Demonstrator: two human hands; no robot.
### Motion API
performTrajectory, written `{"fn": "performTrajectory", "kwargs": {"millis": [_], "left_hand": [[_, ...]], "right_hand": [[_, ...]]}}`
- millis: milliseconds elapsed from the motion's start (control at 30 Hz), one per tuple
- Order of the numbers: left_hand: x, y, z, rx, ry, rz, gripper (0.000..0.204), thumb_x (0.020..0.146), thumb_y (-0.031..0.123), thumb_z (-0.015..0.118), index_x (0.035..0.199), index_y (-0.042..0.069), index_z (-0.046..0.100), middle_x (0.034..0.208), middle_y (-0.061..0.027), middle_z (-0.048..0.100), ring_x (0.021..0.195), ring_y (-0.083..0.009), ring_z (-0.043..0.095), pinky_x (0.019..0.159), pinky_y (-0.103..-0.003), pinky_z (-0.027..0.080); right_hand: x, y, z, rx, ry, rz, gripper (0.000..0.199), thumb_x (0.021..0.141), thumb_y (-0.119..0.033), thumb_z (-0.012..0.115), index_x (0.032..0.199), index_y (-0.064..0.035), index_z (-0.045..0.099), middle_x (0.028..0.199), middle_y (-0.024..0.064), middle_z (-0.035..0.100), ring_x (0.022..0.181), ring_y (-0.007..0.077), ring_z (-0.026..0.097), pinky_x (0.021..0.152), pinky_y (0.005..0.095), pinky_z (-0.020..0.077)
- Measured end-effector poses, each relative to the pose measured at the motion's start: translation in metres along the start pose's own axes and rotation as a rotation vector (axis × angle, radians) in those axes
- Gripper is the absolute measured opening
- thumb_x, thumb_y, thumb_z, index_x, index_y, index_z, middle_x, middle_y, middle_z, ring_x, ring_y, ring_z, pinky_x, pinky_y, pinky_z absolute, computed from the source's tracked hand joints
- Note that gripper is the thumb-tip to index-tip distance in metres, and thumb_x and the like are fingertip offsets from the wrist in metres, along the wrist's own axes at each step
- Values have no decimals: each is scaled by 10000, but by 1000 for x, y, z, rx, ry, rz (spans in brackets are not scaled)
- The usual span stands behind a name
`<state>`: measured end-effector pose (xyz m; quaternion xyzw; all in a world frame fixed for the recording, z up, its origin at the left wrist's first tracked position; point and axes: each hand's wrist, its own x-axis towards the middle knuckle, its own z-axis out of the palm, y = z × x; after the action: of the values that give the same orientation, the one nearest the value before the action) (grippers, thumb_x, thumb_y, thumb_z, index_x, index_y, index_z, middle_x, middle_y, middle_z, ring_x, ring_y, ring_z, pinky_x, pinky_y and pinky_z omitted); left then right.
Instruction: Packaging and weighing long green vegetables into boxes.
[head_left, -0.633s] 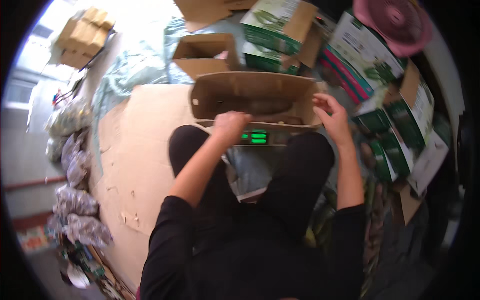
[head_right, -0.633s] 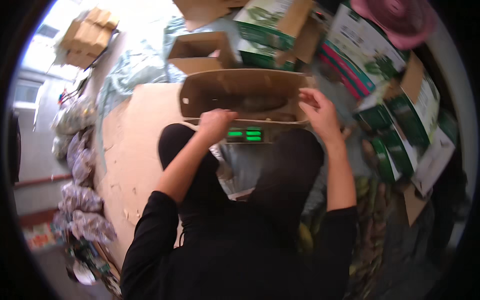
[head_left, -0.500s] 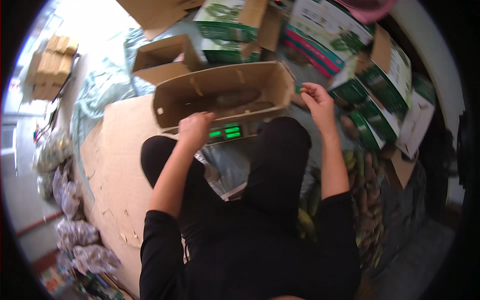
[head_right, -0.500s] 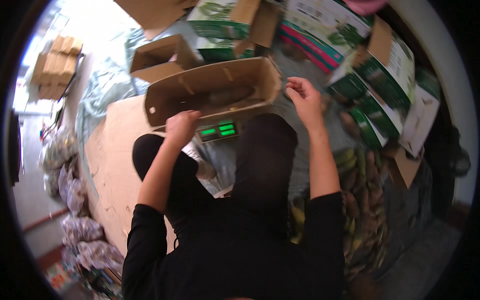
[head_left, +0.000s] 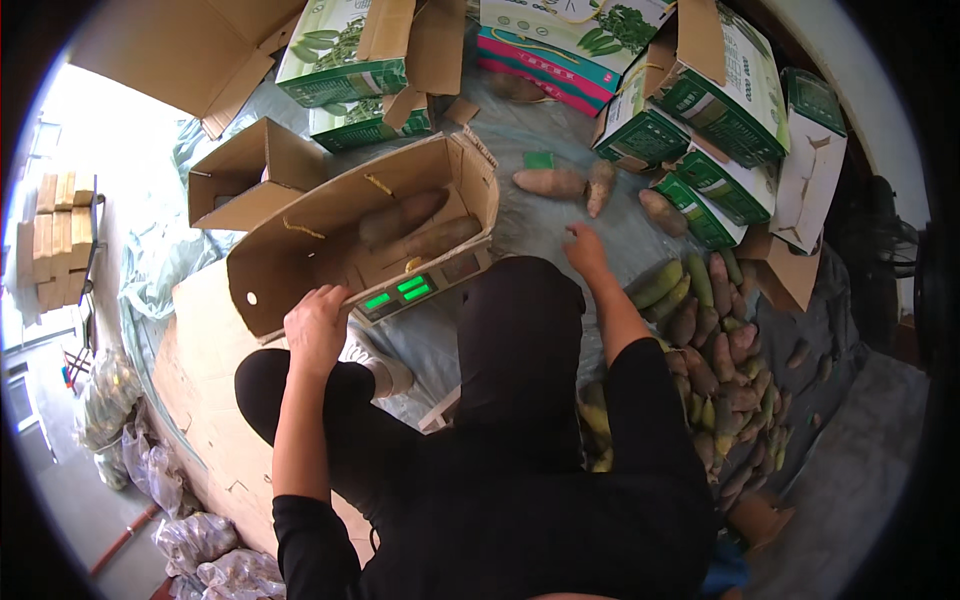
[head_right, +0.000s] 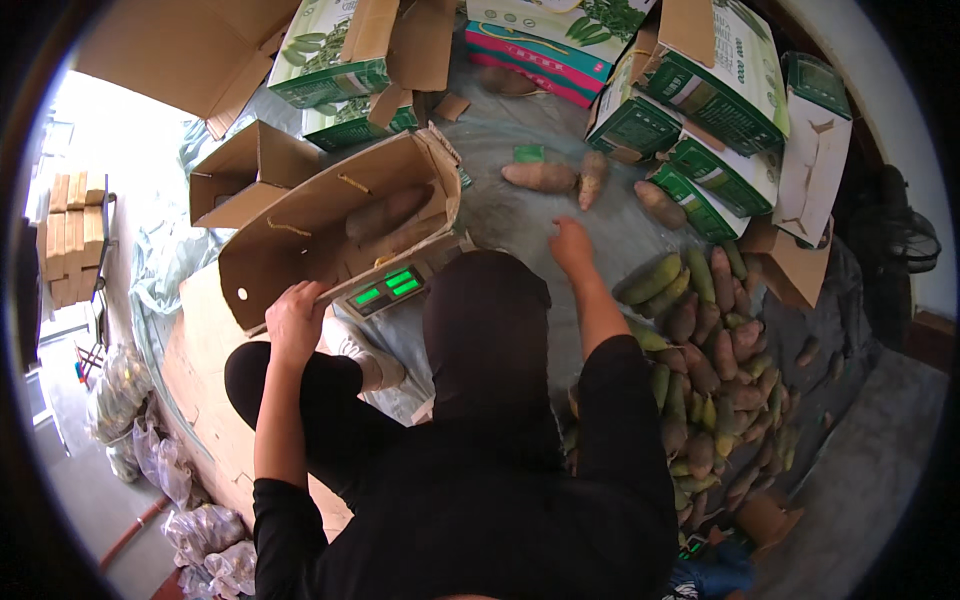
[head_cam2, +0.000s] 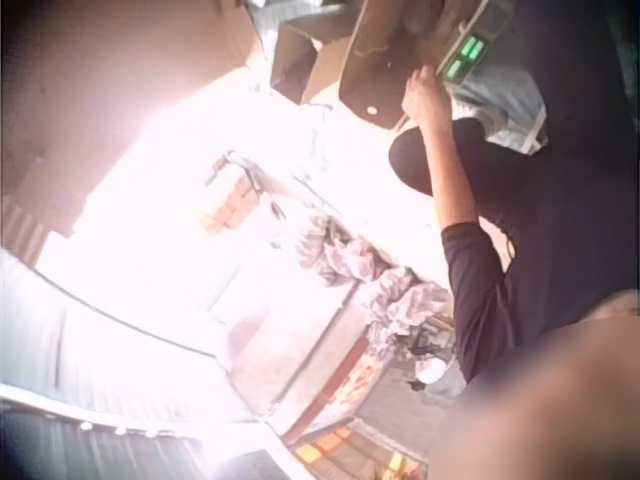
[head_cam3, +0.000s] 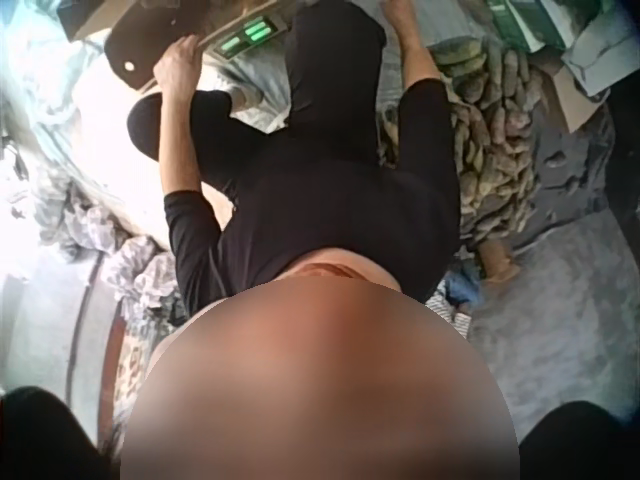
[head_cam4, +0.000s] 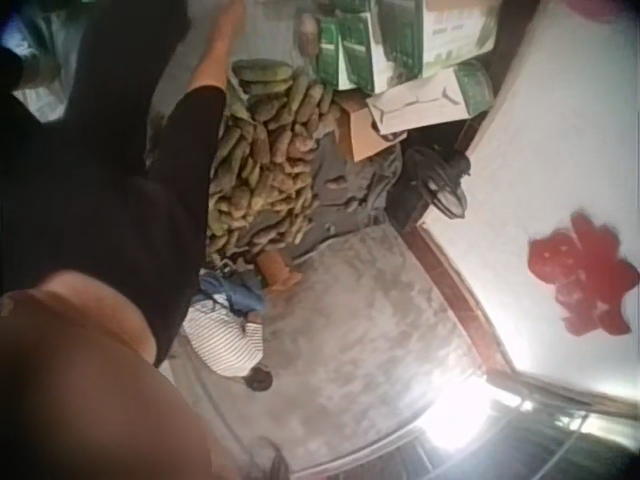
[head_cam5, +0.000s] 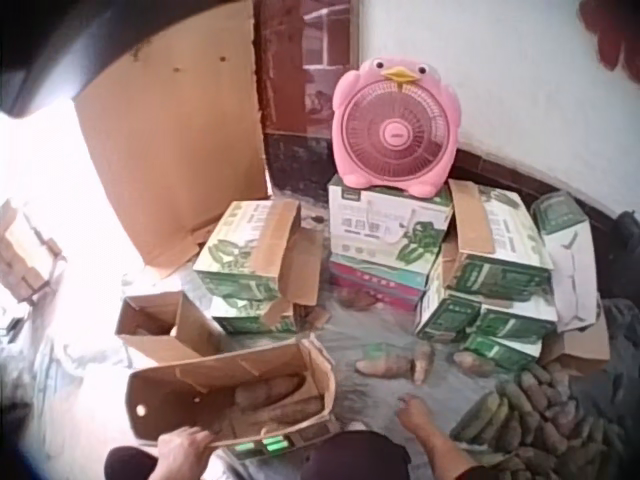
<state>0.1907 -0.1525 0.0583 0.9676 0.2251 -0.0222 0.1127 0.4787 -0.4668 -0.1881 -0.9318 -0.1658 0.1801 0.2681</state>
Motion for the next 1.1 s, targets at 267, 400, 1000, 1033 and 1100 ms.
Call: {"fn": "performTrajectory", "kwargs": {"millis": [267,400,1000,1033,1100], "left_hand": [[9,4,0,-36,-11,-15,195,700,26,601,867,106,663,790,-63,628,786,-268,609,674,-374,493],[13,7,-4,-37,-32,-27,222,686,8,595,871,109,667,795,-62,633,789,-262,608,678,-369,493],[15,3,-1,-24,-25,-15,189,701,42,607,861,120,669,781,-50,624,780,-253,607,661,-366,492],[15,2,-1,-31,-30,-16,187,704,46,608,863,121,671,780,-50,625,779,-252,608,659,-366,492],[16,3,-2,-30,-31,-20,187,706,49,609,866,121,672,778,-49,625,778,-251,609,657,-367,492]], "right_hand": [[80,-41,-14,-437,-11,-58,447,684,-46,634,1124,-102,574,1199,121,550,1128,331,490,947,384,405],[98,-50,-12,-462,-42,-48,515,757,-30,555,1251,-152,480,1368,75,417,1277,291,374,967,452,386],[13,-55,8,-377,15,-153,692,665,-182,750,1290,-145,455,1259,53,494,1203,250,434,979,493,354],[17,-61,10,-377,-26,-105,714,649,-200,768,1289,-142,456,1267,65,496,1194,263,444,960,466,378],[24,-69,24,-412,-183,-40,756,621,-232,782,1291,-122,449,1263,93,500,1184,284,454,945,462,391]]}}
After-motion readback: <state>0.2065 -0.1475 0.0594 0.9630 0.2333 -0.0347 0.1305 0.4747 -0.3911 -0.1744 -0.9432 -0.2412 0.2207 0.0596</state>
